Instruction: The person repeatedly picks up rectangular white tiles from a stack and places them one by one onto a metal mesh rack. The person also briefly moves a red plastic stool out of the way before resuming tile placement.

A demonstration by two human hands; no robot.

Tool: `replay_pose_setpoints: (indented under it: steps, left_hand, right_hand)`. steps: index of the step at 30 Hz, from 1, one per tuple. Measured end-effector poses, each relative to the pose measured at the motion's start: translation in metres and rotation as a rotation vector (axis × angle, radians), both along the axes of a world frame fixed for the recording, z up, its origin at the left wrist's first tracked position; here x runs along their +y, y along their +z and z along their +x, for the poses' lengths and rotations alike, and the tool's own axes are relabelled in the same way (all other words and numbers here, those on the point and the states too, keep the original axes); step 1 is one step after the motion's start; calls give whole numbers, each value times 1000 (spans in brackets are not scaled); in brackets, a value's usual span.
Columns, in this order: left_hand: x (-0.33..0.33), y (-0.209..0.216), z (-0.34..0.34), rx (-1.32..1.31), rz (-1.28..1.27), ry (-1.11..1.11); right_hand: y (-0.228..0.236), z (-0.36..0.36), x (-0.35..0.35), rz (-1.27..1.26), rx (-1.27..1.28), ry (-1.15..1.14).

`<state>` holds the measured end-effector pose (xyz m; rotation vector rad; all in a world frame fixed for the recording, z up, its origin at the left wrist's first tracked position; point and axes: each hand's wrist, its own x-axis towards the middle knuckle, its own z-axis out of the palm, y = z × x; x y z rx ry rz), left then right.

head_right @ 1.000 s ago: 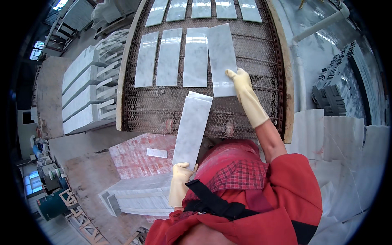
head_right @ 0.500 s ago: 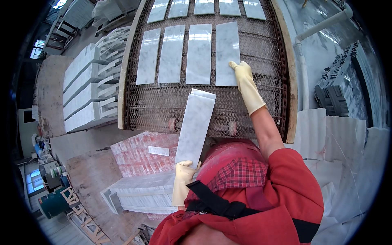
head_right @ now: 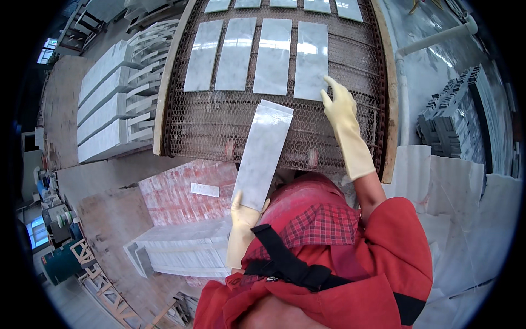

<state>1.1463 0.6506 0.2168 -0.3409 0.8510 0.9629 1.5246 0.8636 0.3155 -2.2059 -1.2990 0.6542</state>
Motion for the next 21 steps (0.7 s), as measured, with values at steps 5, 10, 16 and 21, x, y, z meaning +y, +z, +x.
replay_pose_setpoints:
  steps: [5, 10, 16, 21]
  left_hand:
    - [17, 32, 5, -83, 72, -22]
    - [29, 29, 2, 17, -109, -39]
    - [30, 31, -1, -93, -85, 1]
    - [29, 32, 5, -297, -154, 196]
  right_hand:
    - [32, -44, -75, -238, 326, 254]
    - [-4, -86, -122, -635, 561, 545]
    - [-33, -126, -141, -799, 732, 605]
    - [-45, -137, -149, -792, 873, 507]
